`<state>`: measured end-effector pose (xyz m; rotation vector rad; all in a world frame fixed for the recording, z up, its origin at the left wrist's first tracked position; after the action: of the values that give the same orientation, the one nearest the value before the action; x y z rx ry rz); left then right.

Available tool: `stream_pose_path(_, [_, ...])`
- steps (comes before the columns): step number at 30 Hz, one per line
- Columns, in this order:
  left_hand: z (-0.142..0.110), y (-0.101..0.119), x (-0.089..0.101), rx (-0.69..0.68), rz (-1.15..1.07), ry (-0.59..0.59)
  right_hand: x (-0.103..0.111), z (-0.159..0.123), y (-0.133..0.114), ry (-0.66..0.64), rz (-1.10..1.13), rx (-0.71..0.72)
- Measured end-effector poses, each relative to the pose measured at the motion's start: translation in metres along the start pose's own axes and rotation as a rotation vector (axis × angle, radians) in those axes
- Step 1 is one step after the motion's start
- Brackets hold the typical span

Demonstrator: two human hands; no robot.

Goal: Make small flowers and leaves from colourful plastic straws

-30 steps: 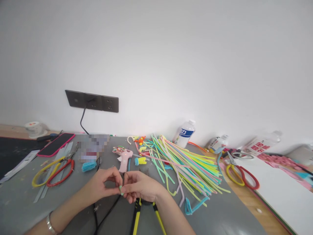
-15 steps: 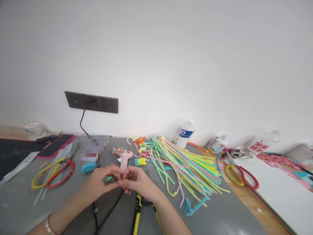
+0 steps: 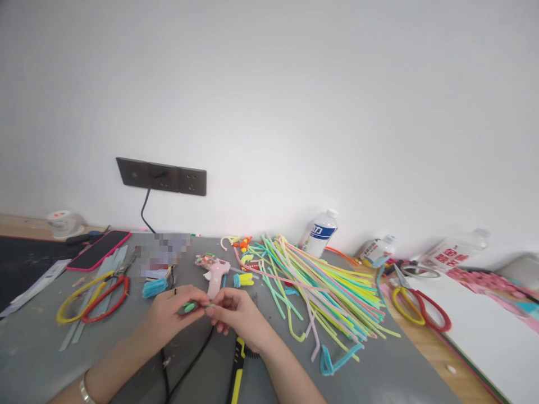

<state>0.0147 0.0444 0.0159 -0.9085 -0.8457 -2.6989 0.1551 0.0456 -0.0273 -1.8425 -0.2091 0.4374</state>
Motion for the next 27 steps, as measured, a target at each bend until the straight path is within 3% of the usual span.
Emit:
stream_pose_path(8, [0.008,0.013,0.000,-0.077,-0.046,-0.033,-0.001,-0.002,-0.004,0.001,-0.018,-0.005])
stream_pose_path(14, [0.010,0.013,-0.001,-0.055,-0.097,-0.077,-0.003,-0.002,-0.011,-0.043,-0.002,0.126])
stream_pose_path(27, [0.008,0.009,0.001,-0.032,-0.124,-0.024,-0.003,-0.006,-0.015,0.000,-0.157,0.209])
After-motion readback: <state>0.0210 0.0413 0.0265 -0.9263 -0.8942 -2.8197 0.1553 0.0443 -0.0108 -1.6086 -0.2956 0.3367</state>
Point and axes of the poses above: each hand's wrist, its own z-axis towards the middle knuckle, its own x-axis out of the back of the hand, y = z × x, the point moved 6 cm from there along z, towards the middle knuckle, and after that the axes turned 4 degrees about -x, right-handed, at the moved point
